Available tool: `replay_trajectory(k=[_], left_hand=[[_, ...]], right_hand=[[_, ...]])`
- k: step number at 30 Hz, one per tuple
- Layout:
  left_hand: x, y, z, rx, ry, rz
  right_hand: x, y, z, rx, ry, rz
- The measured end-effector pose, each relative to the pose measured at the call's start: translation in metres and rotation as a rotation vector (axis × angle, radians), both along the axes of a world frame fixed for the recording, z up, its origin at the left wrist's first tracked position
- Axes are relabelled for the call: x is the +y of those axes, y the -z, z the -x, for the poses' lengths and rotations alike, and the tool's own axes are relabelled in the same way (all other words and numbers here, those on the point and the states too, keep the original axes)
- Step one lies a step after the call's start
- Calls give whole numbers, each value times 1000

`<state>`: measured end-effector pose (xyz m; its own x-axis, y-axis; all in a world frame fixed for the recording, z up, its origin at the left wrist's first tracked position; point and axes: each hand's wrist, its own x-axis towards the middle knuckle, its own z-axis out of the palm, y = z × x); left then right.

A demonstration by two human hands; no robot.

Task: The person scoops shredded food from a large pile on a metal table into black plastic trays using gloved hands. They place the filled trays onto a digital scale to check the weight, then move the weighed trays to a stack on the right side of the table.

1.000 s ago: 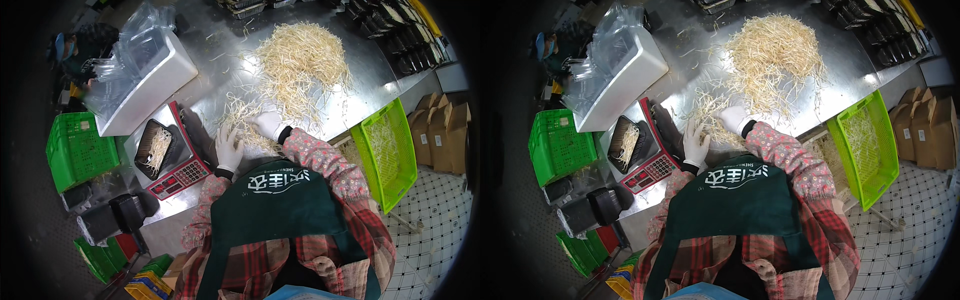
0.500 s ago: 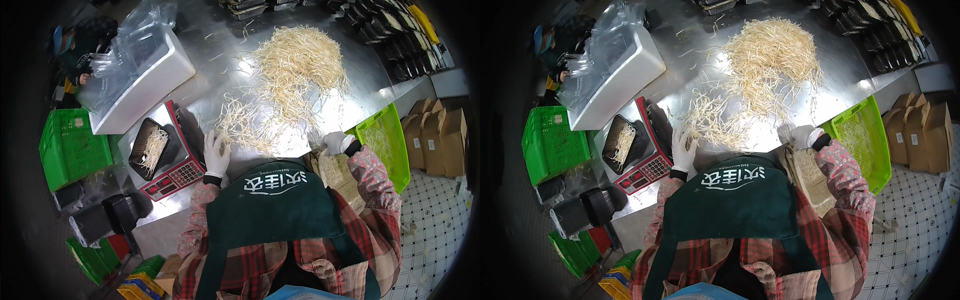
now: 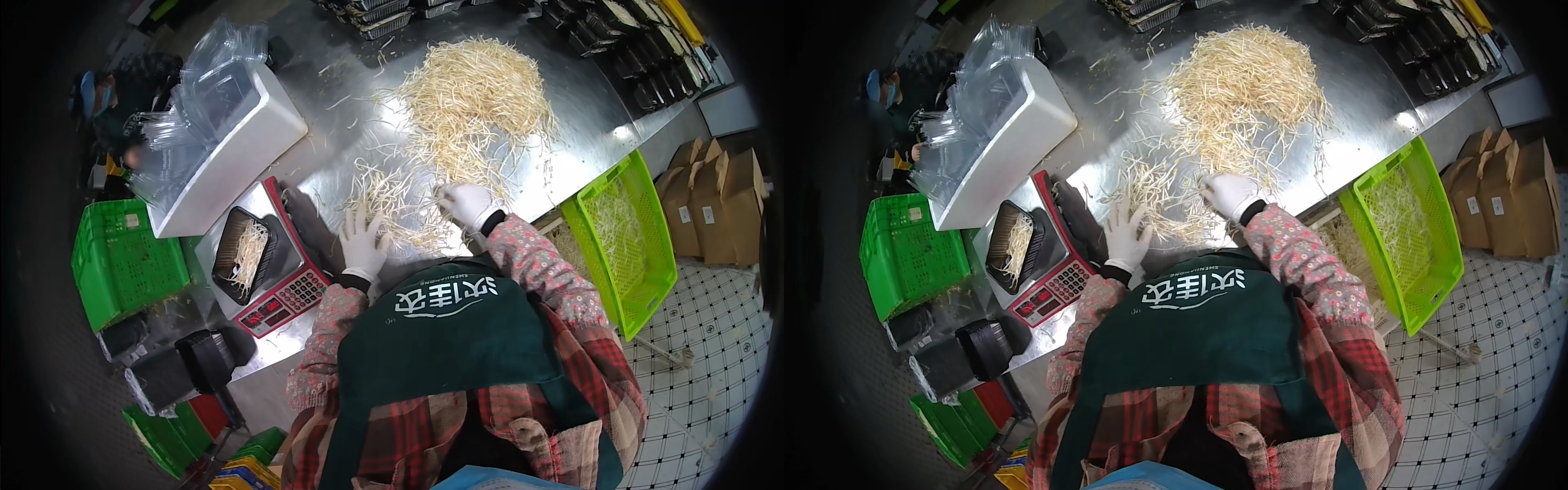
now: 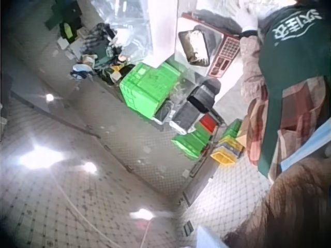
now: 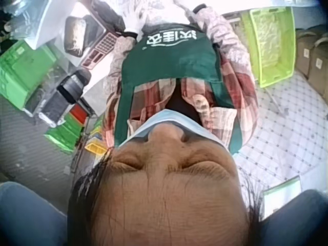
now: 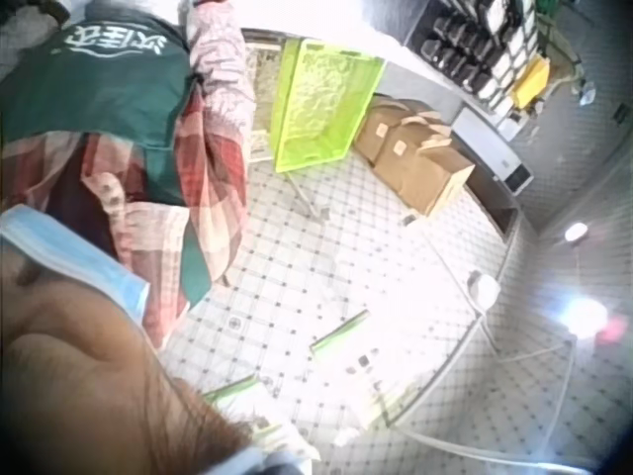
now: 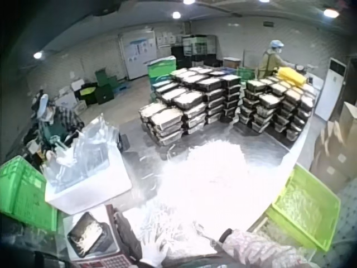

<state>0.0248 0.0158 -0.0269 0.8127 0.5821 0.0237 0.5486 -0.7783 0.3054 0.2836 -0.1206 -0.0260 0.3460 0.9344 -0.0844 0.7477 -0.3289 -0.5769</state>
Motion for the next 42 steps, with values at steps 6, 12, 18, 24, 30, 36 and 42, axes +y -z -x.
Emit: replay_trajectory(k=[6,12,18,24,30,36,42], left_hand=[[-5,5,22,-223,-71,61],[-19,9,19,-263,14,99],[-6,8,14,-381,-96,111],[-3,-4,43,-280,-290,94],[-19,22,42,-344,-219,96],[-17,7,15,-337,-141,129],[-12,8,33,-353,-185,169]], right_hand=[[-57,-3,-51,389,185,-91],[-111,-17,-76,48,-224,411],[-7,-6,23,-21,-156,-145],[-7,-15,-8,117,45,-53],[-30,-21,-56,217,179,32],[22,13,19,-208,-223,-163],[9,-5,30,311,-441,-219]])
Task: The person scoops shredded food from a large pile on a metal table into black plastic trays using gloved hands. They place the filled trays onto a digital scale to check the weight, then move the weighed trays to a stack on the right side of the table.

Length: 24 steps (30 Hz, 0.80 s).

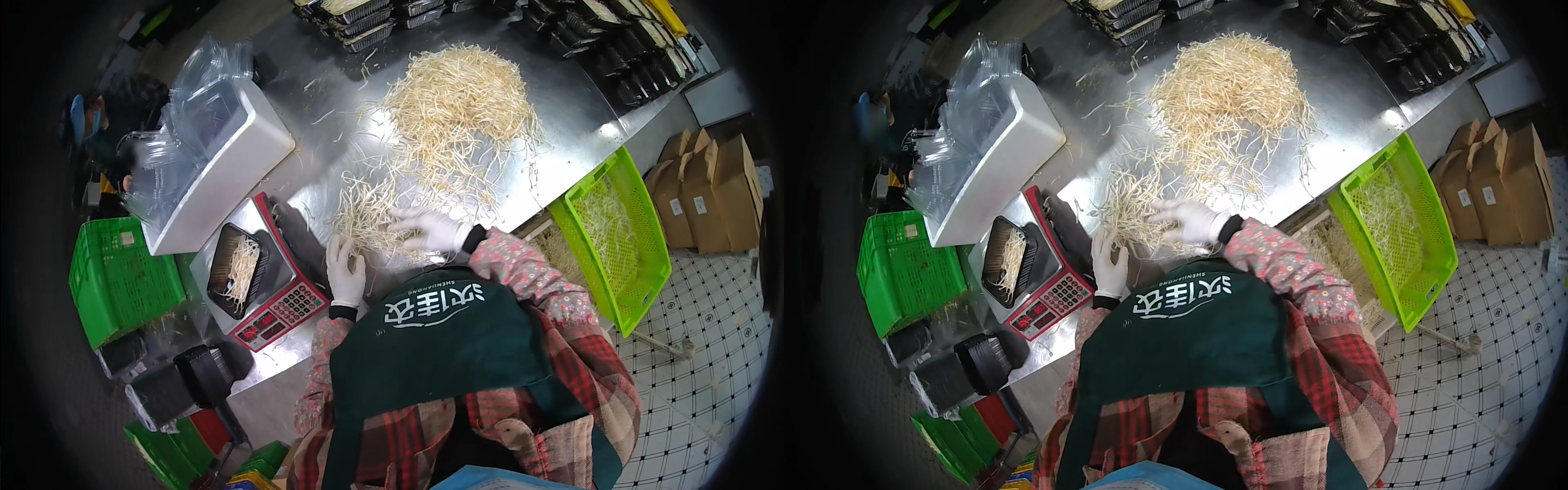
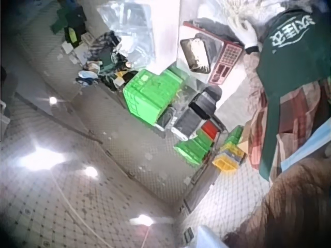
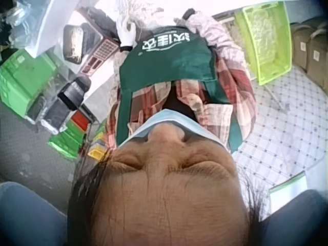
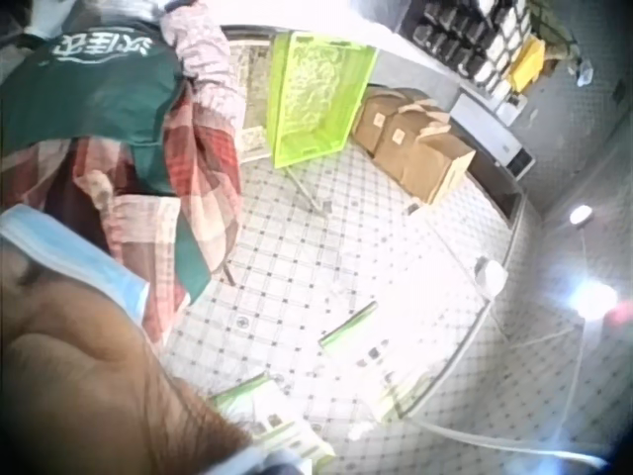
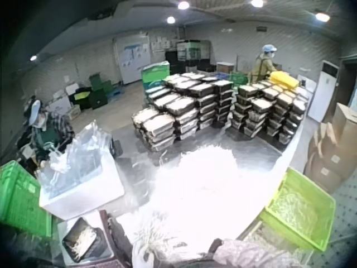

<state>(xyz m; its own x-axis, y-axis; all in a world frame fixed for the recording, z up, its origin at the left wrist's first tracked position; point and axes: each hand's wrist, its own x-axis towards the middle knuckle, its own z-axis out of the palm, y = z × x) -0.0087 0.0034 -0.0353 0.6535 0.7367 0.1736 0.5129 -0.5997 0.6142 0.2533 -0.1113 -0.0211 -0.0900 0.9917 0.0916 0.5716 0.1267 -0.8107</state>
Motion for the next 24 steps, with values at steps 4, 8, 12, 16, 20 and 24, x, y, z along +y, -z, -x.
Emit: replay_trajectory(k=[4,8,12,16,20,24], left_hand=[[0,0,11,25,-46,1],[2,-4,-13,39,68,-40],[-8,-22,-84,50,340,-132],[-18,-20,-140,269,480,-205],[12,-7,-141,272,494,-153],[38,-24,-99,-163,245,-66]], right_hand=[[-43,-19,-74,282,552,203],[-94,12,-125,468,866,126],[-110,24,-128,563,961,93],[-96,13,-106,419,927,135],[-101,-2,-102,415,914,120],[-144,38,-123,466,1030,169]])
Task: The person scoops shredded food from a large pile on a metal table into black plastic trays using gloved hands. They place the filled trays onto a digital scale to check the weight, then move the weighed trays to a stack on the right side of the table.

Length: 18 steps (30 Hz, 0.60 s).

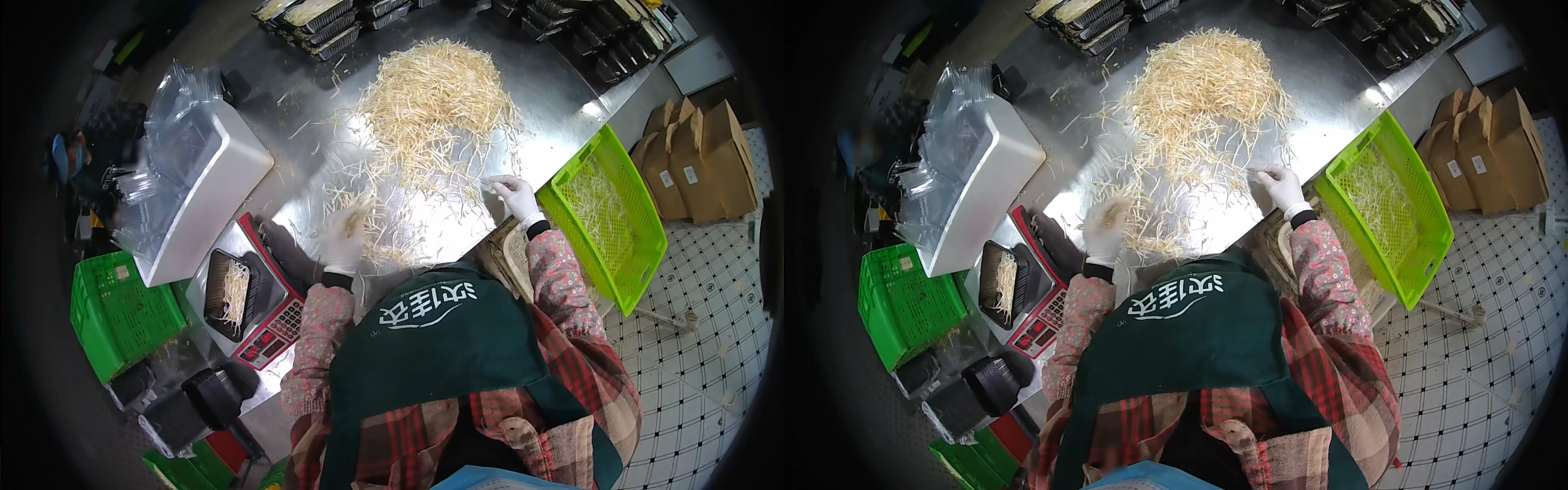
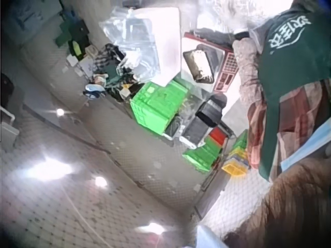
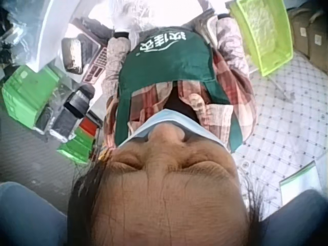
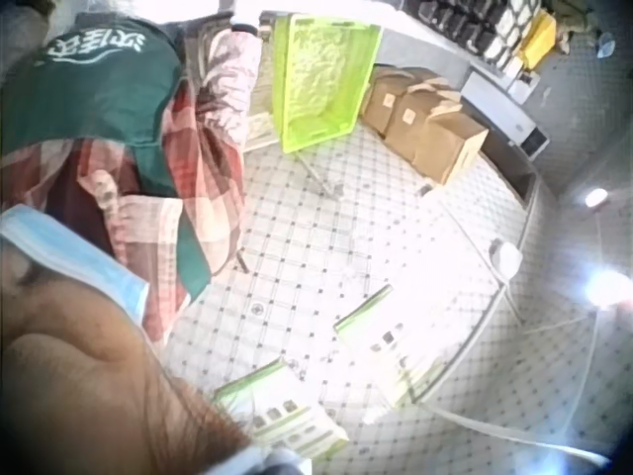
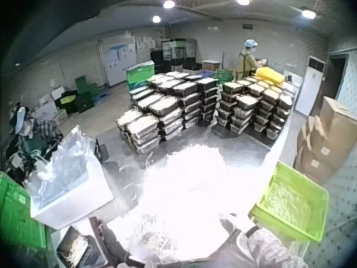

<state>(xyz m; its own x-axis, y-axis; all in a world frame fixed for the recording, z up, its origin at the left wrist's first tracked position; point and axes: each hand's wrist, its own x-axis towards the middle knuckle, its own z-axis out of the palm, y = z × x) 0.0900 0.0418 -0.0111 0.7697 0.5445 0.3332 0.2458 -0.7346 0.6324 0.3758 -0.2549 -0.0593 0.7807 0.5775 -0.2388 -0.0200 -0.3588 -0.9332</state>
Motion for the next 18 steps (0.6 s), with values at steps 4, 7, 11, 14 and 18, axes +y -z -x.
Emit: replay_trajectory(k=[4,7,11,14,18], left_hand=[[3,11,42,1,-148,18],[-8,9,51,-67,-270,380],[-9,28,53,-107,-304,528],[-6,25,49,-123,-322,712],[-4,10,55,-262,-388,1082]], right_hand=[[11,0,0,-17,45,37],[29,10,-1,-226,-45,110],[81,-19,42,-451,-355,325],[109,-16,74,-640,-454,409],[124,-2,75,-712,-493,449]])
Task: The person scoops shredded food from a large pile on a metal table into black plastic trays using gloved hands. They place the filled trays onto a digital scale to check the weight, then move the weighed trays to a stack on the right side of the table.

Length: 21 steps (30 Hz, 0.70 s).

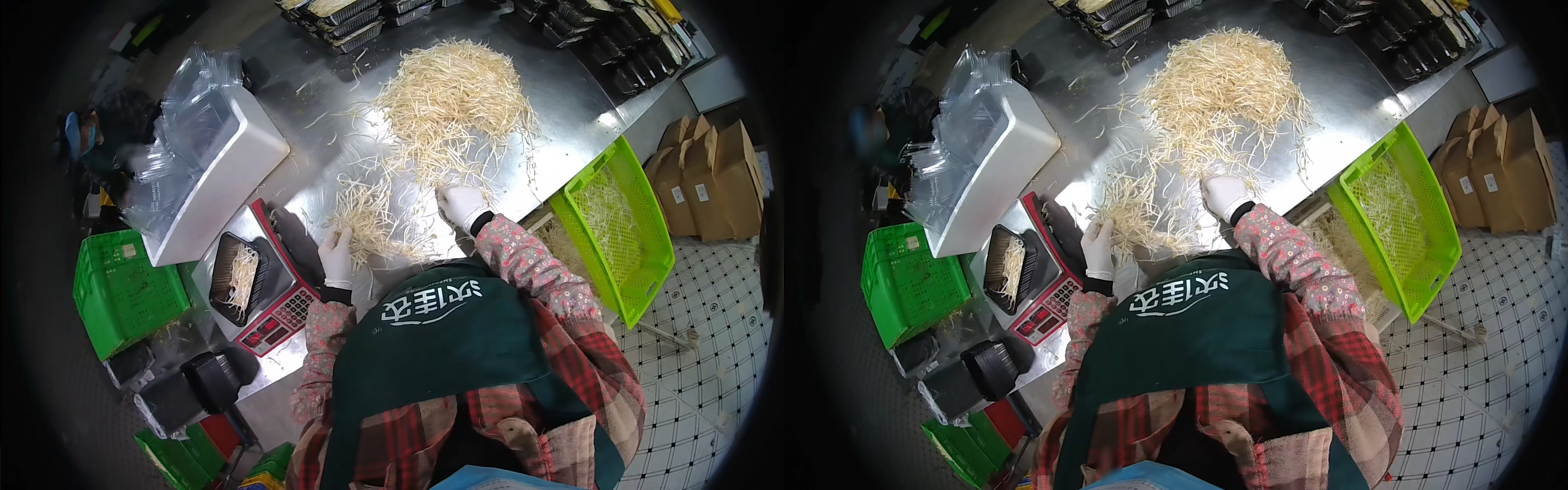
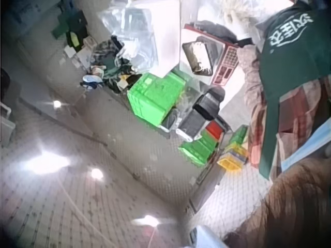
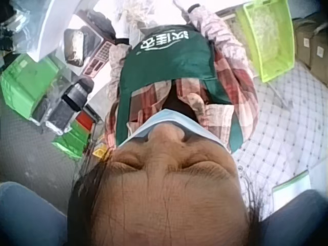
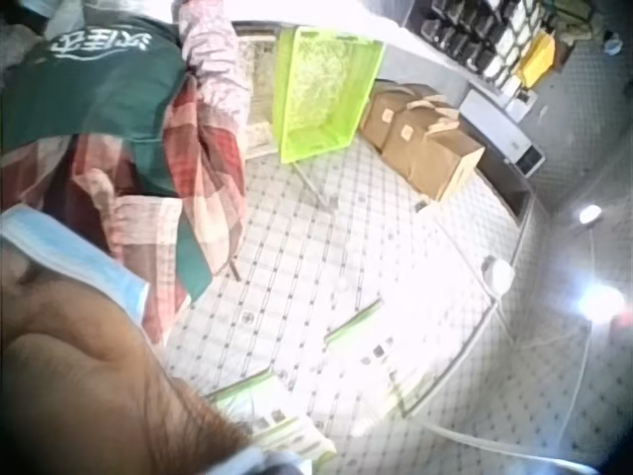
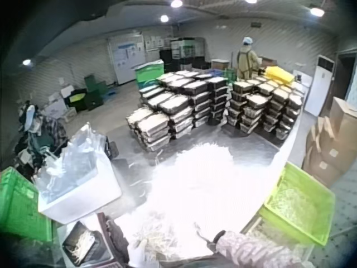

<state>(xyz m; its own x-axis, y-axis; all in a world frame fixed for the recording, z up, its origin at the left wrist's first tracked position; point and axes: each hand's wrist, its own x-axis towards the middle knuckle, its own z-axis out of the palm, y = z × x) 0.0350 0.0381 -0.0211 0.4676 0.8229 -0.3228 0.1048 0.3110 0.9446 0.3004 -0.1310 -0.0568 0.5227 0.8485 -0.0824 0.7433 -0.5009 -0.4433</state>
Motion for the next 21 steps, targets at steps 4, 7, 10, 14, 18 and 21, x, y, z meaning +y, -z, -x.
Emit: replay_trajectory(k=[4,7,10,14,18,21], left_hand=[[-10,-36,-7,-204,-20,271],[-24,-64,-16,-328,8,220],[-23,-61,-16,-45,23,94],[-7,2,-2,72,18,-53],[-11,-14,-18,-5,108,54],[4,37,-3,-12,119,-13]], right_hand=[[-10,6,-8,149,-4,-52],[-27,-22,-26,580,52,-215],[-78,-77,-61,988,116,-308],[-153,-57,-95,591,-146,572],[-144,-60,-82,326,65,287],[-94,-32,-68,220,201,-49]])
